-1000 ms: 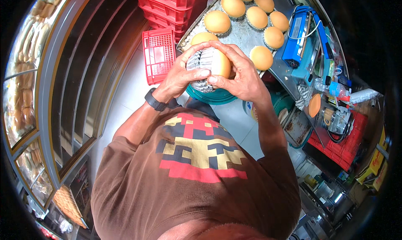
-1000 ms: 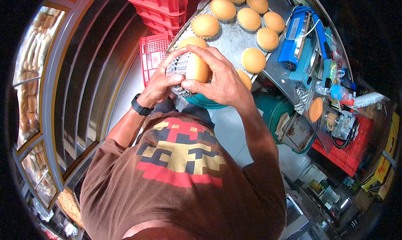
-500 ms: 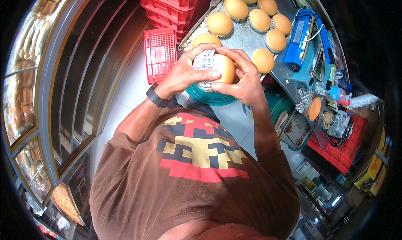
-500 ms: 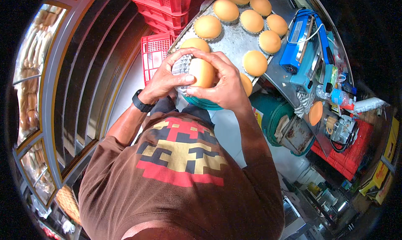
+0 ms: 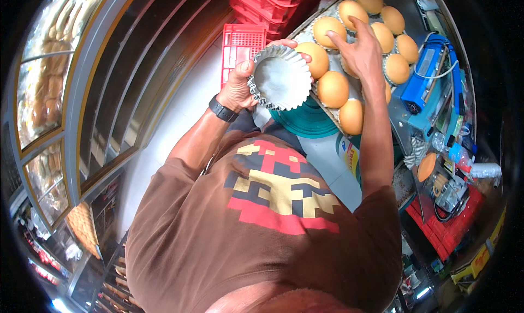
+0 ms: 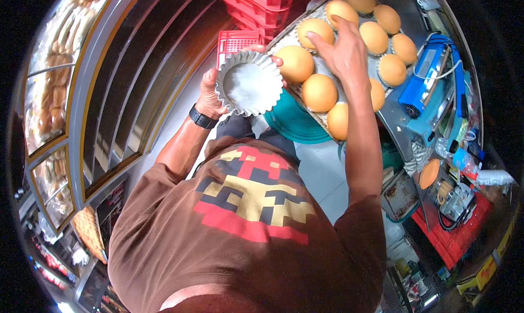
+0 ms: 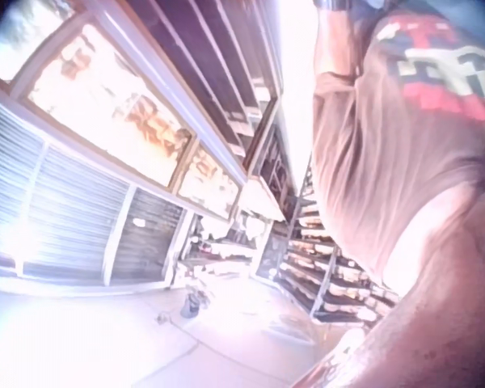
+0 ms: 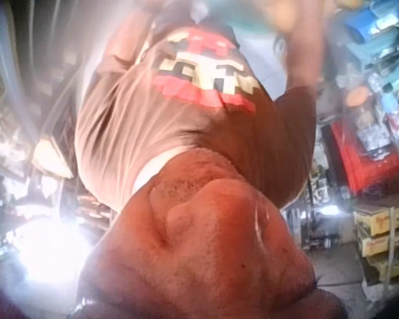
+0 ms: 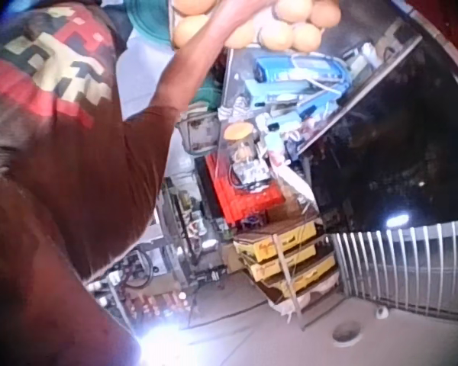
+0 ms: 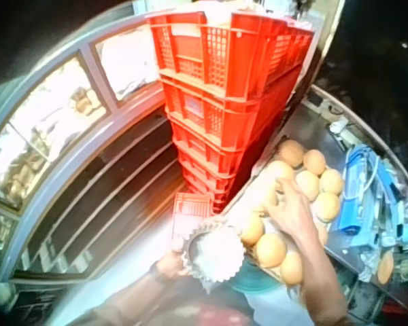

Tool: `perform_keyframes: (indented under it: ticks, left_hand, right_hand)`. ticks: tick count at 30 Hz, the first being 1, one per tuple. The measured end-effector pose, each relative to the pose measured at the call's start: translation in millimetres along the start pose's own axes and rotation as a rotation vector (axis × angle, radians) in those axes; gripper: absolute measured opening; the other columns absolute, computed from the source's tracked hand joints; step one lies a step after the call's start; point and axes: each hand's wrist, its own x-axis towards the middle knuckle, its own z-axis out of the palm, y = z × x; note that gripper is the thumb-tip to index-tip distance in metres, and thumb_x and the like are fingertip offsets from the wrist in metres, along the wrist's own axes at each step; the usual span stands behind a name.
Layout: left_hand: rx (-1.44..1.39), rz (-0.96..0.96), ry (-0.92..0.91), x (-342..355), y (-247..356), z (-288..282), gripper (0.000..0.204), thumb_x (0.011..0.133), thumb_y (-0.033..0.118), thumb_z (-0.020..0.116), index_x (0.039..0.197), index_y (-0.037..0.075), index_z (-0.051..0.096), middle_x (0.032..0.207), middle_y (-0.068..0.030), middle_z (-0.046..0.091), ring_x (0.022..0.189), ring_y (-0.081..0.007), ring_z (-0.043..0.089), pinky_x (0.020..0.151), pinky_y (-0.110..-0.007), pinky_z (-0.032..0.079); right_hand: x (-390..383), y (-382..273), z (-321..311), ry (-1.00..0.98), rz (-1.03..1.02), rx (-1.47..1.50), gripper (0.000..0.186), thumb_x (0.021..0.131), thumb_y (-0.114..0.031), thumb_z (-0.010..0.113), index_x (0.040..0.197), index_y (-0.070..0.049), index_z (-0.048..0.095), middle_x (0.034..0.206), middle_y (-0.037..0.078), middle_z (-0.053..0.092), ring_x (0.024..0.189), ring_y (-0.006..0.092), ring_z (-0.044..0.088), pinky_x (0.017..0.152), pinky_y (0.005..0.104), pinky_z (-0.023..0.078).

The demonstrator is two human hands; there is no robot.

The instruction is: The person picks up a tray of bread rolls from a rack, transfers several rolls into individual paper liners by hand, and then carries the container of liners to an industrial oven where they open the door to place the rolls inside.

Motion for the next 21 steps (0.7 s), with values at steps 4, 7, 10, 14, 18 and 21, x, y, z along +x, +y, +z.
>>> perform_keyframes:
  ticks: [4,7,10,14,18,21]
  left_hand:
    - [0.136,0.025,-0.023,-2.5,6.0,0.9,0.105,0.065,0.065,0.080,0.144,0.008,0.039,0.139,-0.0201,0.051,0.122,-0.0372,0.056,0.104,-0.049,0.047]
    - [0.256,0.032,0.093,-3.3,13.4,0.5,0.104,0.066,0.062,0.080,0.144,0.007,0.039,0.140,-0.0182,0.051,0.122,-0.0320,0.057,0.104,-0.046,0.047]
    - [0.263,0.019,0.163,-1.4,14.9,-0.3,0.090,0.076,0.051,0.078,0.144,0.006,0.040,0.140,-0.0165,0.052,0.123,-0.0270,0.057,0.104,-0.042,0.048]
    - [0.176,0.062,0.258,12.3,8.2,-7.1,0.069,0.085,0.027,0.075,0.142,0.006,0.042,0.131,-0.0116,0.057,0.117,-0.0226,0.060,0.100,-0.038,0.051]
    - [0.198,0.039,0.234,22.6,12.6,1.3,0.069,0.082,0.018,0.079,0.140,0.006,0.045,0.124,-0.0093,0.060,0.110,-0.0194,0.062,0.096,-0.034,0.053]
    - [0.287,-0.003,0.212,25.2,16.5,2.9,0.067,0.078,0.017,0.082,0.136,0.005,0.050,0.120,-0.0098,0.061,0.106,-0.0185,0.063,0.093,-0.032,0.054]
  right_hand:
    - [16.5,1.9,51.5,-0.181,0.010,-0.399,0.076,0.072,-0.051,0.078,0.133,-0.010,0.058,0.126,0.021,0.059,0.111,0.0457,0.059,0.095,0.0536,0.049]
    - [27.0,2.7,46.1,-0.231,0.078,-0.393,0.072,0.074,-0.048,0.076,0.133,-0.010,0.058,0.125,0.022,0.059,0.112,0.0437,0.059,0.095,0.0539,0.049]
    - [28.8,25.8,31.0,-0.195,0.196,0.059,0.066,0.074,-0.036,0.079,0.129,-0.007,0.059,0.119,0.017,0.064,0.102,0.0290,0.064,0.087,0.0408,0.054]
    - [5.2,-37.0,-19.9,-0.413,0.141,0.628,0.069,0.071,-0.027,0.085,0.130,-0.006,0.057,0.120,0.010,0.063,0.100,0.0179,0.062,0.084,0.0318,0.054]
    - [-28.9,-80.3,-12.5,-0.445,-0.049,0.582,0.074,0.066,-0.030,0.090,0.127,-0.002,0.060,0.117,0.013,0.064,0.111,0.0234,0.062,0.097,0.0353,0.049]
    - [-36.7,-78.9,-13.8,-0.414,0.029,0.714,0.071,0.065,-0.025,0.091,0.125,-0.001,0.061,0.115,0.012,0.063,0.110,0.0215,0.061,0.096,0.0346,0.050]
